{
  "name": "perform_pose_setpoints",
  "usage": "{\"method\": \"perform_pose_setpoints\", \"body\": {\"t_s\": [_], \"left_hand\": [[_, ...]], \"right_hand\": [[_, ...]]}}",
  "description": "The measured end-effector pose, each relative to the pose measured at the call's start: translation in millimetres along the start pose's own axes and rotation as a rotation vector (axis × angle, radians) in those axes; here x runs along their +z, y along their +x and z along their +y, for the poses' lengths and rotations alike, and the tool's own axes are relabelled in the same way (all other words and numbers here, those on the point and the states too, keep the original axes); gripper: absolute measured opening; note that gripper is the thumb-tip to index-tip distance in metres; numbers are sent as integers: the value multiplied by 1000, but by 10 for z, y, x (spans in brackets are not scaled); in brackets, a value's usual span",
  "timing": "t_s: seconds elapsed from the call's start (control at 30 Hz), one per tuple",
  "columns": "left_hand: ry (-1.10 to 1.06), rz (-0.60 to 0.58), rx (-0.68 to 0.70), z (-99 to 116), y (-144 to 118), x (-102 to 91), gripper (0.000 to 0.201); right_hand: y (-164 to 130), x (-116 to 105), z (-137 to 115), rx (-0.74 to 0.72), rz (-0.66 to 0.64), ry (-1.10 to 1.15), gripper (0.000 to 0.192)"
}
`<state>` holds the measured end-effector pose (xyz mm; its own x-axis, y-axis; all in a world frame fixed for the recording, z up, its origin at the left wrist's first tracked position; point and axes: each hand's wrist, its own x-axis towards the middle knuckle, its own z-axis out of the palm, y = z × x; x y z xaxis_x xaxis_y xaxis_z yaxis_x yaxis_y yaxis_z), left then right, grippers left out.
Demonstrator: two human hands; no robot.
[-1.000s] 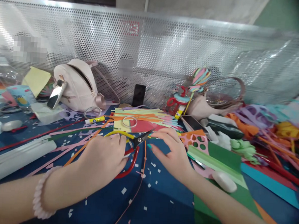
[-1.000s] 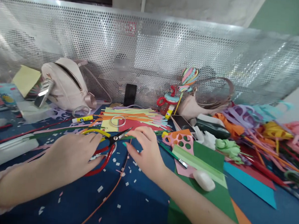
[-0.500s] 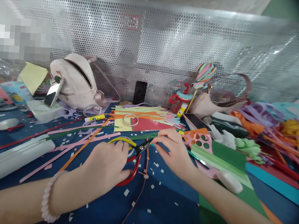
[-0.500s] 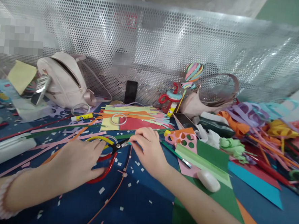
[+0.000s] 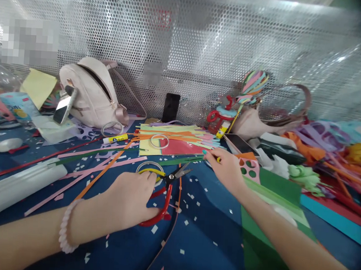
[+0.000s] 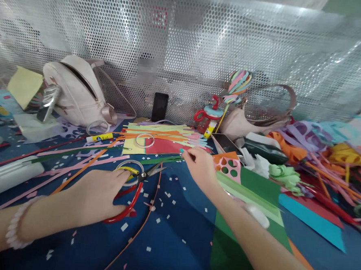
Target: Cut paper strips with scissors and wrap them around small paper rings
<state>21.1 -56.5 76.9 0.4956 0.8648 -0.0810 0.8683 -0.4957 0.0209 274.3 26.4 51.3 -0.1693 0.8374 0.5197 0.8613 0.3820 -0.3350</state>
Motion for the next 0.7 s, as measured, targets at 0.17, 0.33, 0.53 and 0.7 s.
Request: {"method": "perform_pose_setpoints", "body": {"t_s": [0.17,0.33,0.53,0.7], "left_hand": [[-238,38,4,-11,18,29,30],[-445,82,-38,-12,25,109,20],[-617,83,42,79,-7,165,21],[-603,132,89,134,-62,174,33]], "right_hand": [[-10,149,135,-87,-146,-39,22],[-143,112,-203,-223,-340,134,30],[-400,-17,-721,-149,-591,626,31],[-516,94,-755,34,-593,995,36]]}}
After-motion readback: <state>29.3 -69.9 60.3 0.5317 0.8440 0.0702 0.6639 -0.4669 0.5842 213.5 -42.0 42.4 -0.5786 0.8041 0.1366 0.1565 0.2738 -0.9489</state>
